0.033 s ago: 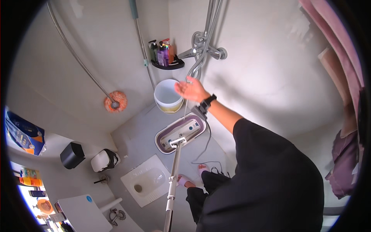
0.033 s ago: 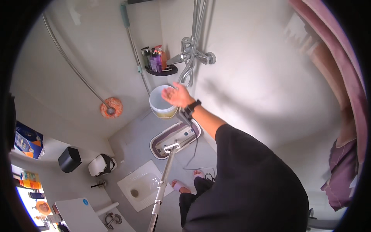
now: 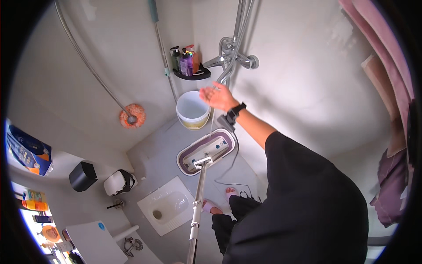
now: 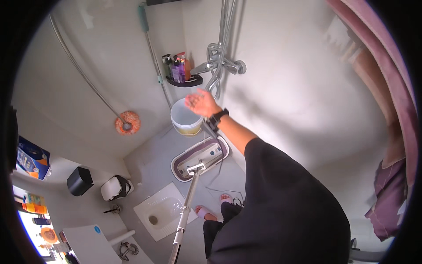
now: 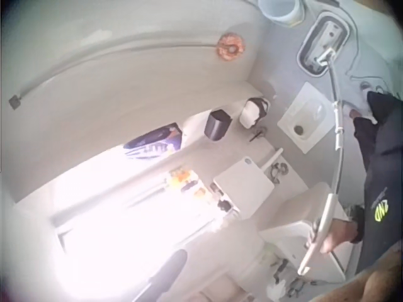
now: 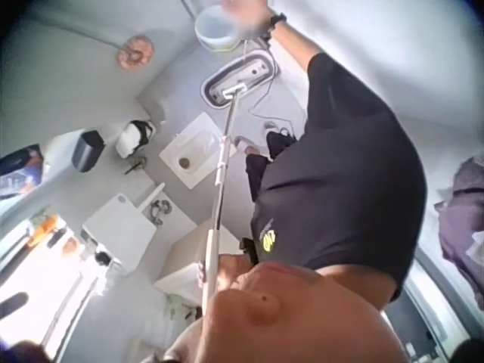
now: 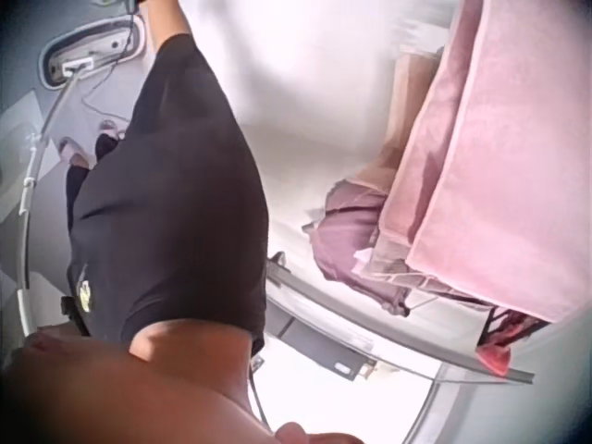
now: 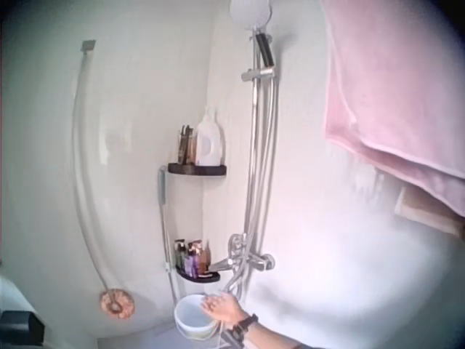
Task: Using a flat mop to clean a small tiled bathroom floor.
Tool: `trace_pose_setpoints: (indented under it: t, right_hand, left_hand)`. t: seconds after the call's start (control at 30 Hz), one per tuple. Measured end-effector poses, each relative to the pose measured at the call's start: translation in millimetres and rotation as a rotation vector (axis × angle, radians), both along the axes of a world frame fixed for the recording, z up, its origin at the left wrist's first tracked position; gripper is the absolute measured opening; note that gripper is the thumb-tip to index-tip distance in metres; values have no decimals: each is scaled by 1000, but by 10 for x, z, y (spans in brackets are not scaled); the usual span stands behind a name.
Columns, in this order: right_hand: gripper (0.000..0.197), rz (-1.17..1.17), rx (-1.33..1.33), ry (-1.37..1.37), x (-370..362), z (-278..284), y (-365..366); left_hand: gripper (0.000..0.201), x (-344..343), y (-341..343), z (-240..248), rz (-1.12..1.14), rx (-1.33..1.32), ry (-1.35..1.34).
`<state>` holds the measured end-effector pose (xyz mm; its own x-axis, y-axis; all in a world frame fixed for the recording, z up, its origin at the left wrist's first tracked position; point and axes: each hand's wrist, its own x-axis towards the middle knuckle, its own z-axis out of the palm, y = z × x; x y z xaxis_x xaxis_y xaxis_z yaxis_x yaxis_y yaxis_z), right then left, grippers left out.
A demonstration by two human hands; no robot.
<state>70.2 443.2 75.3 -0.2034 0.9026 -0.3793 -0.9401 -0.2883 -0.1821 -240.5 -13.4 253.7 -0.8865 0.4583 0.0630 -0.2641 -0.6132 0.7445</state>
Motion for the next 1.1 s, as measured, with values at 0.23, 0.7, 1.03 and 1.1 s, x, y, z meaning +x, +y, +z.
trace_pose_setpoints:
  t: [0.23,0.7,1.03,1.1]
  right_hand:
    - [40,-121,373,-395,454,348,594]
    - [78,-14,527,-1163,367,396,875]
    - [60,-180,725,-2147,1502,796,231]
    - [50,-213,939,-2132,1410,1041,106]
  left_hand:
    - [20,542,-19,-781,83,280,-1030]
    - [25,802,455,-436,-512,-236,-817]
    - [13,1021,628,-525,-867,-679,-790]
    - [11,1087,681,-695,-872,-673,-787]
